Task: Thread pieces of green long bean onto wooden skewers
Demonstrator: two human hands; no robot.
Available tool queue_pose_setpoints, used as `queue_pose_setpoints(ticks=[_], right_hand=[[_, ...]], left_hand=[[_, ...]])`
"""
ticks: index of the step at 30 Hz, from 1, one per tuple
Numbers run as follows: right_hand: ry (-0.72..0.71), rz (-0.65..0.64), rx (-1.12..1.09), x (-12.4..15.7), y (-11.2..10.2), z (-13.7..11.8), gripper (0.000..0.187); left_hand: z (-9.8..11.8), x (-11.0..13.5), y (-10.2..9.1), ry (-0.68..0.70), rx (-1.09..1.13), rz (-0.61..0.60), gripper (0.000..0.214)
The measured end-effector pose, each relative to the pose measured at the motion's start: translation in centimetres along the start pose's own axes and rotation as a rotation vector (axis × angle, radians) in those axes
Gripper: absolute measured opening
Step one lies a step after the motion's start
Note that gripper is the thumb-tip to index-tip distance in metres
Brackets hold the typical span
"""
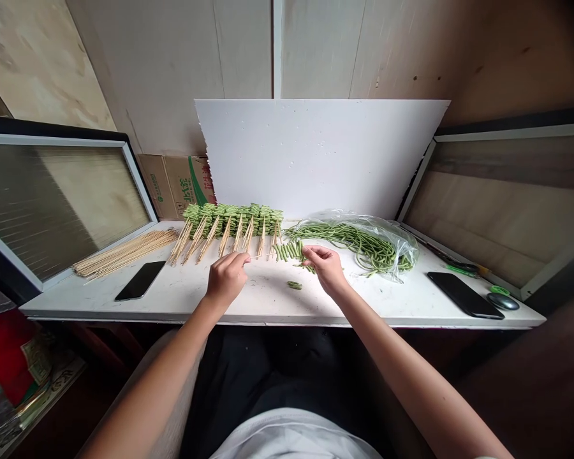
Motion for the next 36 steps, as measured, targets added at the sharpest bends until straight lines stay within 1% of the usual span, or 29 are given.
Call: queue_pose_setpoints(ticks=[3,9,15,21,26,29,32,36], right_hand=[[0.015,0.0,-0.042,-0.1,0.0,0.0,0.033],[0.027,-0.019,-0.115,-0.4,-0.2,-0.1,0.033],[0.053,-0.063,-0.166,-0.3,-0.3,-0.2,0.033],[0.047,-0.106,-0.128,-0.8,-0.9,0.2,0.034],[0.065,-0.136,-0.06,-0.7,-0.7,0.3,0.033],[0.093,-0.136,-0.033,-0.6,-0.5,0.3,0.033],[0.113,-0.166,-0.02,-0.6,-0.5,0.3,0.032],[0.115,-0.152,-0.031,-0.7,-0.5,0.3,0.03]], left_hand=[[-0.2,-0.1,-0.1,-0.024,0.02,0.006,0.042],[-0.6,0.2,0.3,-0.041,0.067,0.015,0.042],[-1.0,0.4,0.6,-0.054,0.073,0.012,0.042],[-1.0,0.5,0.7,-0.05,0.105,0.009,0.045],[-0.8,0.7,0.9,-0.045,0.131,0.005,0.045],[-0.7,0.7,1.0,-0.023,0.137,-0.014,0.045],[-0.6,0.7,1.0,-0.005,0.137,-0.032,0.044],[-0.6,0.7,0.9,-0.004,0.137,-0.025,0.044]])
Point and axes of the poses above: each hand's wrist, its own x-axis away from the middle knuckle, its own y-axis out of the palm, z = x × y, the point moved 1 cm from there along -x, towards the middle knuckle, and after that the axes turned 2 degrees about -y, right-handed, at the moved point
